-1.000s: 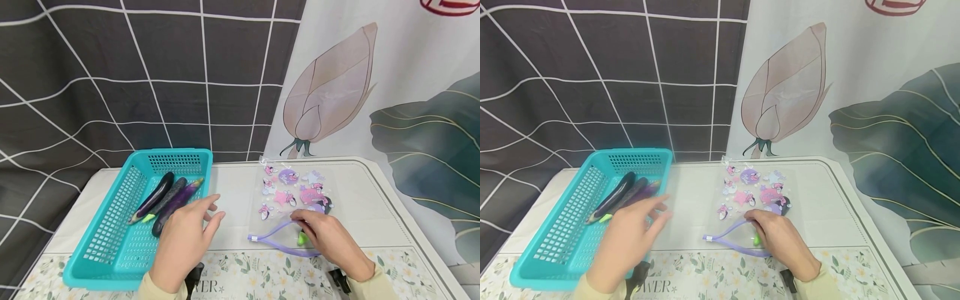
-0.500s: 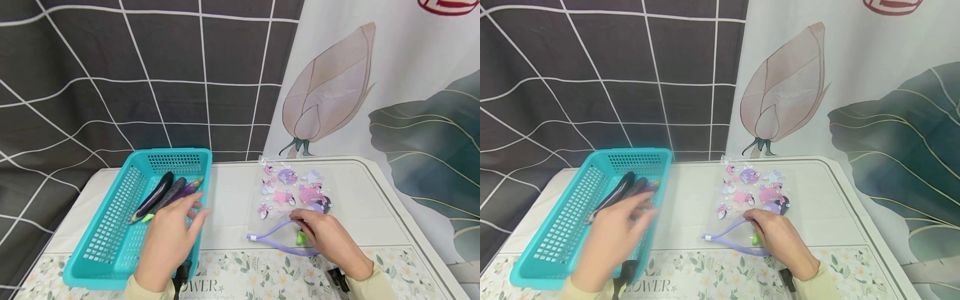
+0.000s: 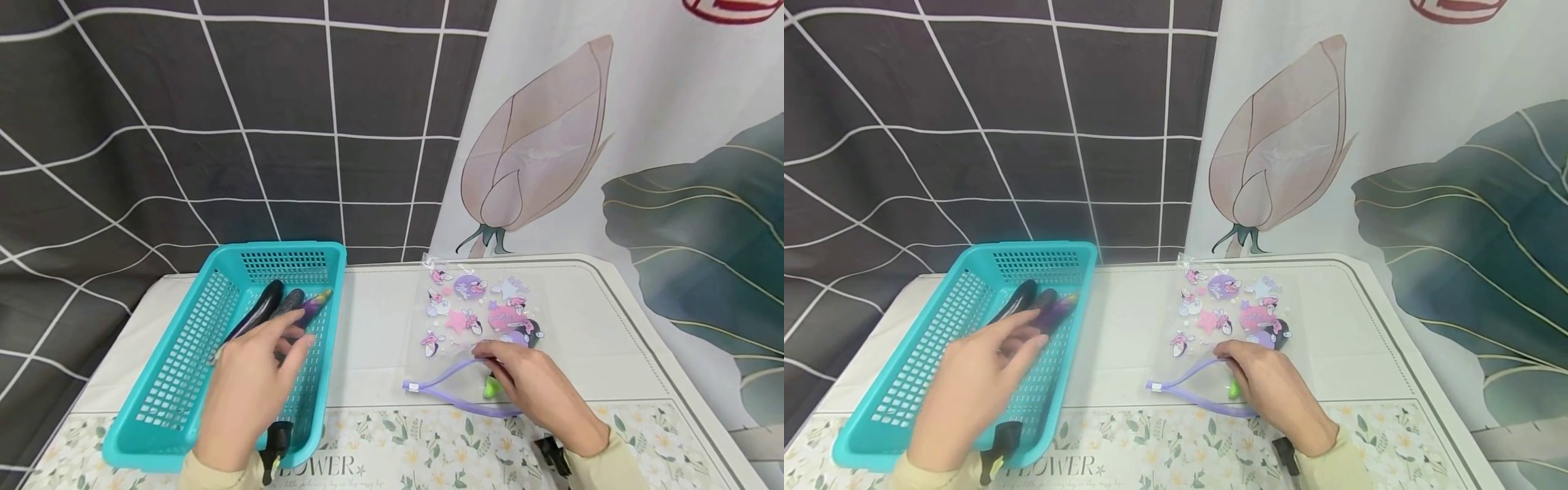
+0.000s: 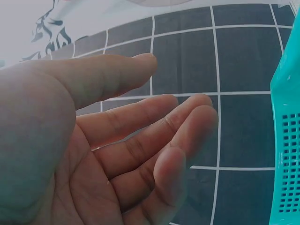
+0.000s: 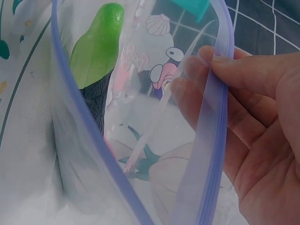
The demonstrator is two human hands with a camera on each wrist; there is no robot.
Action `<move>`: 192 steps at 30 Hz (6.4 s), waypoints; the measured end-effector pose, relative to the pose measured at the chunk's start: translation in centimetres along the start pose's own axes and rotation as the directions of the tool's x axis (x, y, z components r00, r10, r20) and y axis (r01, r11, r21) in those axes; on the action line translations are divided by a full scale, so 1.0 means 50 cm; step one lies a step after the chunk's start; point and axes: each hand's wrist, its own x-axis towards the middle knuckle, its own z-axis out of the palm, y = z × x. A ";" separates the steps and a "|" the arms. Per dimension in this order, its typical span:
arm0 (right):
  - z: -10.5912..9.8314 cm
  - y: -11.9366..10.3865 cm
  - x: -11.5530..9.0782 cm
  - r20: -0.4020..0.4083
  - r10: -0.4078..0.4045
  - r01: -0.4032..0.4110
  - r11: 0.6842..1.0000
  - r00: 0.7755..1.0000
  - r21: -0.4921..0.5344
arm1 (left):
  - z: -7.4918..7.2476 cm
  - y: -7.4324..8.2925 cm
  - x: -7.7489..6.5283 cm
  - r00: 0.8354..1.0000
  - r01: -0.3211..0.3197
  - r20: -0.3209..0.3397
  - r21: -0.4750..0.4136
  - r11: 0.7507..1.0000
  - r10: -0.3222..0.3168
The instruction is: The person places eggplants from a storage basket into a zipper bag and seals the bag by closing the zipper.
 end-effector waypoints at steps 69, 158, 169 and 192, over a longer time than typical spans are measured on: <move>0.000 0.007 -0.003 0.015 0.004 -0.004 1.000 1.000 0.003 | -0.041 -0.189 0.071 0.849 0.149 0.446 0.315 0.937 -0.285; 0.005 0.005 0.001 -0.006 -0.024 0.025 0.999 1.000 0.026 | 0.063 -0.201 0.110 0.657 -0.005 0.735 0.226 0.974 -0.167; 0.005 0.004 0.000 0.001 -0.019 0.019 0.999 1.000 0.032 | 0.060 -0.201 0.108 0.650 -0.008 0.742 0.224 0.974 -0.166; 0.007 0.006 0.000 0.000 -0.015 0.015 1.000 1.000 0.028 | 0.053 -0.205 0.108 0.641 -0.040 0.751 0.238 0.970 -0.158</move>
